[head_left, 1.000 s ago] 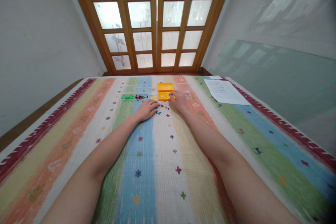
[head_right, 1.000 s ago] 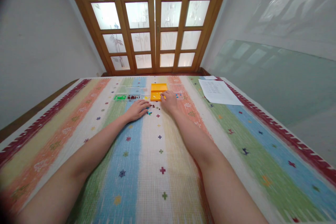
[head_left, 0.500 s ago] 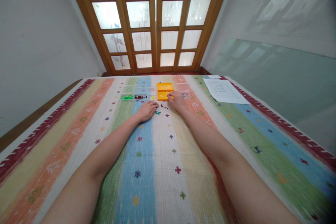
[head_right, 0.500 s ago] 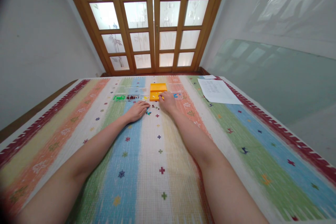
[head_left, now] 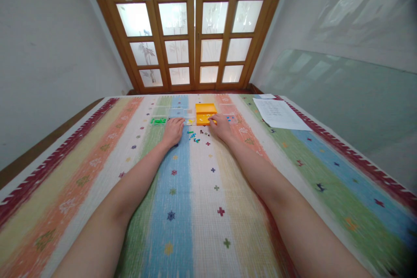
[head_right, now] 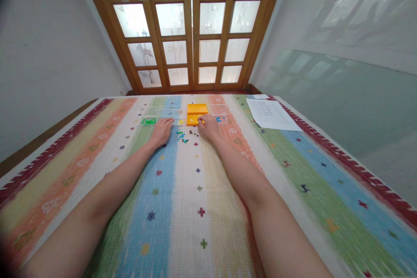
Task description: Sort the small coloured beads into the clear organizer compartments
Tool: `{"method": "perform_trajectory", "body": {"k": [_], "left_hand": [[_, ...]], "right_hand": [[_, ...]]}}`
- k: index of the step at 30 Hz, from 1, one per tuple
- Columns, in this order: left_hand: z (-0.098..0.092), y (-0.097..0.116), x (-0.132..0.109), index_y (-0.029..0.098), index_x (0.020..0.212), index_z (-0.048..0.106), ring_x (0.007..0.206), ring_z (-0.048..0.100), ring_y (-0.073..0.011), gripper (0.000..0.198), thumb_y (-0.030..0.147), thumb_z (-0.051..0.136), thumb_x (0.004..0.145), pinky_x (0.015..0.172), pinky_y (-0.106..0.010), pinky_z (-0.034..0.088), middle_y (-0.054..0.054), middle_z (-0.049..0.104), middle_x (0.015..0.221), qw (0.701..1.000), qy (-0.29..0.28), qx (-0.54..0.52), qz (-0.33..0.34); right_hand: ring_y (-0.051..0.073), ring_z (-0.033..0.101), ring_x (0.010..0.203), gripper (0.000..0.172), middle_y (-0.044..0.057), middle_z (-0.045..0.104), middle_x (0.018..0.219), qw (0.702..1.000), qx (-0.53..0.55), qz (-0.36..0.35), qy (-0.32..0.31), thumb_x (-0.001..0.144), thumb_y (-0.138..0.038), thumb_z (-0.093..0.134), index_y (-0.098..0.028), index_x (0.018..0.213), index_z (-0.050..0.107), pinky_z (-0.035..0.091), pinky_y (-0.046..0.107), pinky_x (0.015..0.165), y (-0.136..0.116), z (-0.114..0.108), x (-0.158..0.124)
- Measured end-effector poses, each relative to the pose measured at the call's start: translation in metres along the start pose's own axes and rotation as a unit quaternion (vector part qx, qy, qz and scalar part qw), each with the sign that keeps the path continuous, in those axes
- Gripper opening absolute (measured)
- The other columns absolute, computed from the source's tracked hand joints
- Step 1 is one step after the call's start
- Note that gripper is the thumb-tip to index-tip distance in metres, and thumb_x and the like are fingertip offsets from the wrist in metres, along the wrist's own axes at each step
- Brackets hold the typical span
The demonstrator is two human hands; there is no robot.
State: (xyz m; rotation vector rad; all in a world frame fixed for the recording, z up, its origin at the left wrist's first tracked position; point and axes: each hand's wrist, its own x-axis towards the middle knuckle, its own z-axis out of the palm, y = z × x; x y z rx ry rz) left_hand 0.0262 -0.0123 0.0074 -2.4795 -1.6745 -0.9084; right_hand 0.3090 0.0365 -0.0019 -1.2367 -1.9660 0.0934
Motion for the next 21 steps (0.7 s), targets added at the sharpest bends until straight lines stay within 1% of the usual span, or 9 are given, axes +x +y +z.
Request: {"method": "perform_trajectory", "body": {"k": [2, 5, 10, 15, 21], "left_hand": [[0.0, -0.01, 0.001, 0.02, 0.136, 0.068, 0.133, 0.055, -0.027, 0.046, 0.032, 0.033, 0.108, 0.12, -0.048, 0.039, -0.011, 0.066, 0.142, 0.999, 0.018, 0.003, -0.029], [0.001, -0.019, 0.002, 0.019, 0.135, 0.068, 0.134, 0.055, -0.0261, 0.045, 0.031, 0.033, 0.108, 0.121, -0.048, 0.038, -0.012, 0.066, 0.142, 0.998, 0.021, 0.003, -0.053], [0.005, -0.021, 0.002, 0.018, 0.141, 0.063, 0.139, 0.053, -0.0268, 0.046, 0.029, 0.034, 0.107, 0.123, -0.05, 0.036, -0.013, 0.063, 0.146, 0.999, 0.012, -0.002, -0.049], [0.004, -0.009, 0.0, 0.017, 0.142, 0.063, 0.138, 0.052, -0.0258, 0.046, 0.031, 0.036, 0.107, 0.124, -0.049, 0.036, -0.013, 0.062, 0.147, 1.0, -0.007, -0.018, 0.0], [0.001, 0.025, -0.003, 0.022, 0.139, 0.066, 0.141, 0.05, -0.0255, 0.043, 0.037, 0.04, 0.108, 0.125, -0.05, 0.034, -0.01, 0.061, 0.148, 0.99, -0.078, -0.037, 0.107]], "right_hand": [[0.025, 0.065, 0.1, 0.021, 0.01, 0.076, 0.103, 1.0, -0.003, 0.0, -0.003, 0.097, -0.021, 0.057, -0.02, 0.094, 0.077, 0.049, 0.038, 0.093, 0.0, 0.0, 0.0], [0.025, 0.065, 0.1, 0.021, 0.011, 0.076, 0.103, 1.0, -0.004, -0.006, -0.004, 0.097, -0.021, 0.057, -0.019, 0.094, 0.077, 0.049, 0.038, 0.093, 0.0, 0.001, 0.0], [0.026, 0.066, 0.1, 0.021, 0.011, 0.076, 0.103, 1.0, 0.005, -0.009, -0.009, 0.096, -0.019, 0.057, -0.02, 0.094, 0.078, 0.049, 0.038, 0.093, -0.001, 0.0, 0.0], [0.024, 0.066, 0.098, 0.021, 0.009, 0.076, 0.102, 1.0, 0.012, -0.015, -0.021, 0.095, -0.017, 0.057, -0.02, 0.094, 0.078, 0.05, 0.036, 0.091, -0.002, -0.001, -0.001], [0.024, 0.065, 0.095, 0.022, 0.009, 0.076, 0.101, 0.999, 0.003, -0.012, -0.034, 0.095, -0.017, 0.057, -0.02, 0.095, 0.078, 0.048, 0.035, 0.088, -0.003, 0.0, -0.001]]}}
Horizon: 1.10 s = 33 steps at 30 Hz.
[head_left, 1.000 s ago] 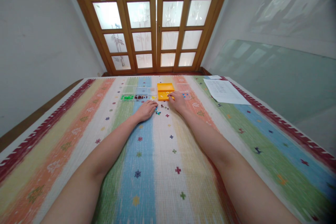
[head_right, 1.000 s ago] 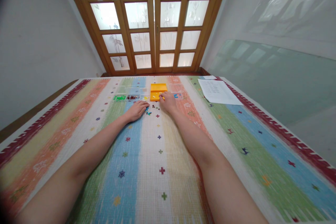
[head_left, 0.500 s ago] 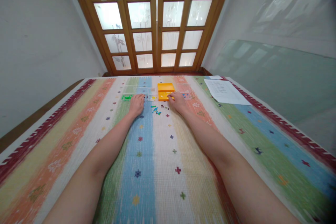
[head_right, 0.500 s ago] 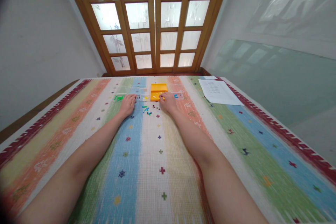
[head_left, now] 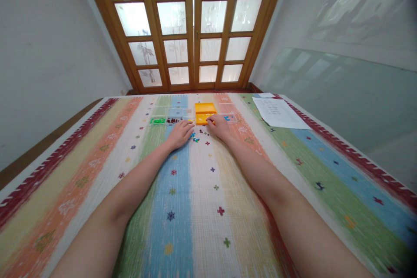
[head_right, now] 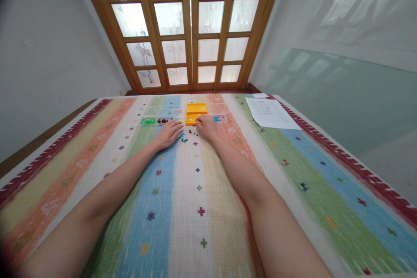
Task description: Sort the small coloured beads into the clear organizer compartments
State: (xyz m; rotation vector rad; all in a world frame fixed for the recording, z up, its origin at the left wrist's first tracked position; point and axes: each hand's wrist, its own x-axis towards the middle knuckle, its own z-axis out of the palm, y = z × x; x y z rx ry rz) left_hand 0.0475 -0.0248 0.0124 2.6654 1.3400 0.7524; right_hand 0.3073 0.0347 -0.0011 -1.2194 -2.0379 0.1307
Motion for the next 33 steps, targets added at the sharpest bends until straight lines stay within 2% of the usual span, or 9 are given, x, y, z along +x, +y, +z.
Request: {"method": "perform_trajectory", "body": {"k": [4, 8, 23, 33], "left_hand": [[0.002, 0.023, 0.002, 0.023, 0.14, 0.066, 0.141, 0.05, -0.0244, 0.044, 0.038, 0.038, 0.109, 0.126, -0.047, 0.032, -0.007, 0.063, 0.146, 0.997, -0.053, -0.006, 0.06], [0.003, 0.033, 0.001, 0.023, 0.139, 0.066, 0.136, 0.052, -0.0256, 0.043, 0.033, 0.038, 0.107, 0.124, -0.046, 0.035, -0.009, 0.065, 0.141, 0.994, -0.085, 0.018, 0.069], [0.012, 0.03, -0.004, 0.023, 0.148, 0.057, 0.141, 0.048, -0.0275, 0.047, 0.033, 0.039, 0.106, 0.124, -0.047, 0.033, -0.011, 0.057, 0.151, 0.991, -0.098, 0.047, 0.074], [0.014, 0.026, -0.003, 0.021, 0.146, 0.059, 0.14, 0.05, -0.0271, 0.045, 0.03, 0.039, 0.106, 0.123, -0.046, 0.035, -0.011, 0.059, 0.149, 0.993, -0.089, 0.048, 0.068]], "right_hand": [[0.023, 0.065, 0.095, 0.022, 0.009, 0.076, 0.101, 1.0, 0.0, -0.003, -0.002, 0.096, -0.017, 0.057, -0.019, 0.096, 0.078, 0.048, 0.033, 0.087, 0.0, 0.0, 0.0], [0.023, 0.065, 0.094, 0.022, 0.009, 0.076, 0.099, 1.0, -0.003, -0.004, -0.003, 0.096, -0.018, 0.057, -0.019, 0.094, 0.078, 0.047, 0.034, 0.087, 0.0, 0.001, 0.0], [0.023, 0.064, 0.091, 0.023, 0.009, 0.076, 0.097, 1.0, -0.004, -0.008, 0.002, 0.096, -0.02, 0.057, -0.02, 0.093, 0.079, 0.048, 0.035, 0.086, -0.002, 0.001, 0.0], [0.023, 0.064, 0.091, 0.021, 0.008, 0.076, 0.096, 1.0, -0.002, -0.003, -0.006, 0.096, -0.017, 0.057, -0.02, 0.092, 0.078, 0.047, 0.033, 0.085, -0.003, -0.001, 0.0]]}}
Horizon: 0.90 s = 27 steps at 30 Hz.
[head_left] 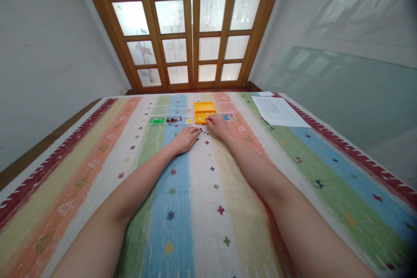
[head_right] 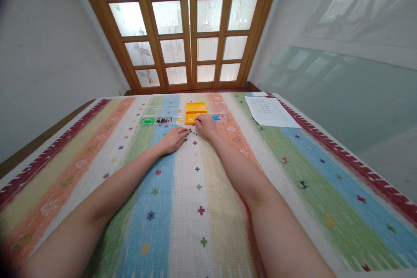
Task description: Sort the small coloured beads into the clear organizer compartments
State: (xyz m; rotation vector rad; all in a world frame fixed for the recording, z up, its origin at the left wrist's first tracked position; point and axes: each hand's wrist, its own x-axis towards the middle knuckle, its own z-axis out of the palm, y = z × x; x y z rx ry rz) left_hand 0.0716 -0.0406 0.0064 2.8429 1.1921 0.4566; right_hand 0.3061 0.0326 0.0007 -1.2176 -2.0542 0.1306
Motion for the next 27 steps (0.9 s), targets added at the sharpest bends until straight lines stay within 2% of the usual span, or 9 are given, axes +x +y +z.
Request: {"method": "perform_trajectory", "body": {"k": [7, 14, 20, 27], "left_hand": [[-0.002, -0.022, -0.003, 0.019, 0.146, 0.059, 0.139, 0.051, -0.0272, 0.046, 0.031, 0.035, 0.108, 0.122, -0.048, 0.037, -0.013, 0.058, 0.15, 0.995, 0.077, -0.005, -0.057], [-0.005, -0.065, -0.012, 0.017, 0.14, 0.064, 0.135, 0.054, -0.0281, 0.044, 0.03, 0.038, 0.107, 0.12, -0.048, 0.039, -0.014, 0.063, 0.144, 0.974, 0.161, -0.001, -0.158], [-0.001, -0.092, -0.019, 0.015, 0.134, 0.067, 0.131, 0.057, -0.0285, 0.043, 0.028, 0.038, 0.106, 0.118, -0.049, 0.041, -0.015, 0.065, 0.139, 0.959, 0.19, 0.009, -0.211], [0.0, -0.094, -0.019, 0.016, 0.132, 0.069, 0.13, 0.057, -0.0293, 0.041, 0.027, 0.04, 0.105, 0.118, -0.05, 0.04, -0.016, 0.066, 0.137, 0.959, 0.176, 0.015, -0.22]], "right_hand": [[0.023, 0.064, 0.092, 0.02, 0.009, 0.076, 0.098, 1.0, -0.008, 0.002, 0.0, 0.096, -0.017, 0.058, -0.018, 0.095, 0.078, 0.046, 0.033, 0.085, 0.0, 0.001, 0.0], [0.024, 0.063, 0.094, 0.021, 0.01, 0.075, 0.099, 1.0, -0.015, -0.009, -0.01, 0.098, -0.018, 0.057, -0.019, 0.095, 0.078, 0.045, 0.035, 0.087, -0.005, -0.005, 0.001], [0.026, 0.061, 0.099, 0.021, 0.011, 0.073, 0.101, 0.993, -0.034, -0.099, -0.057, 0.101, -0.025, 0.058, -0.02, 0.1, 0.079, 0.043, 0.038, 0.091, -0.022, -0.005, -0.002], [0.025, 0.057, 0.1, 0.017, 0.009, 0.072, 0.102, 0.965, -0.055, -0.208, -0.148, 0.1, -0.027, 0.064, -0.022, 0.104, 0.079, 0.04, 0.036, 0.089, -0.043, 0.007, -0.005]]}}
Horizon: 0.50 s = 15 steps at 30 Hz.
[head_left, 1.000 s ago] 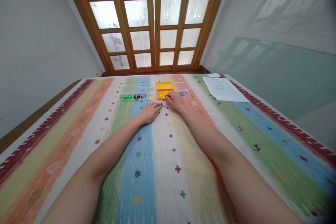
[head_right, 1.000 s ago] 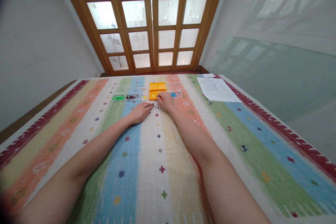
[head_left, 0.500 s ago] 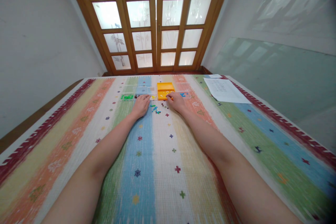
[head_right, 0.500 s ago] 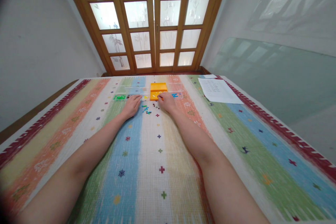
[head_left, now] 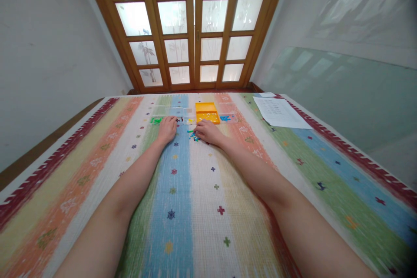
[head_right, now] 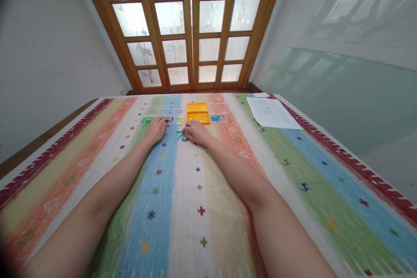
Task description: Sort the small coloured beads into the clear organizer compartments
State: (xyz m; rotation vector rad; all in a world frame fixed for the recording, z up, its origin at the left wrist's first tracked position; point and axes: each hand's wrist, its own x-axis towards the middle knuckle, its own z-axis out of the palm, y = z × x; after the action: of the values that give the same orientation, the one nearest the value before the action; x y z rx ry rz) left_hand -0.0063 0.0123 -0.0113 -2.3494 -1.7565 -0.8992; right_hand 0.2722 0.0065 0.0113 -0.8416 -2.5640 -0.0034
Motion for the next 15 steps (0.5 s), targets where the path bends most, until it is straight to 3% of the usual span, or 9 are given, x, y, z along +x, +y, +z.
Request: {"method": "perform_trajectory", "body": {"k": [4, 15], "left_hand": [[0.0, 0.001, 0.0, 0.018, 0.132, 0.069, 0.13, 0.056, -0.0278, 0.039, 0.025, 0.043, 0.103, 0.119, -0.049, 0.04, -0.013, 0.067, 0.138, 1.0, 0.007, 0.0, 0.0], [-0.004, 0.015, -0.004, 0.024, 0.124, 0.074, 0.131, 0.056, -0.0281, 0.032, 0.025, 0.054, 0.099, 0.118, -0.049, 0.042, -0.01, 0.065, 0.136, 0.999, 0.006, -0.017, 0.044]], "right_hand": [[0.025, 0.056, 0.099, 0.017, 0.009, 0.072, 0.103, 1.0, -0.006, 0.001, -0.023, 0.1, -0.027, 0.064, -0.022, 0.106, 0.079, 0.038, 0.034, 0.086, -0.002, 0.001, 0.001], [0.025, 0.056, 0.098, 0.02, 0.01, 0.072, 0.099, 0.998, -0.045, 0.04, -0.014, 0.102, -0.026, 0.059, -0.019, 0.097, 0.077, 0.038, 0.035, 0.086, 0.002, 0.001, 0.0]]}}
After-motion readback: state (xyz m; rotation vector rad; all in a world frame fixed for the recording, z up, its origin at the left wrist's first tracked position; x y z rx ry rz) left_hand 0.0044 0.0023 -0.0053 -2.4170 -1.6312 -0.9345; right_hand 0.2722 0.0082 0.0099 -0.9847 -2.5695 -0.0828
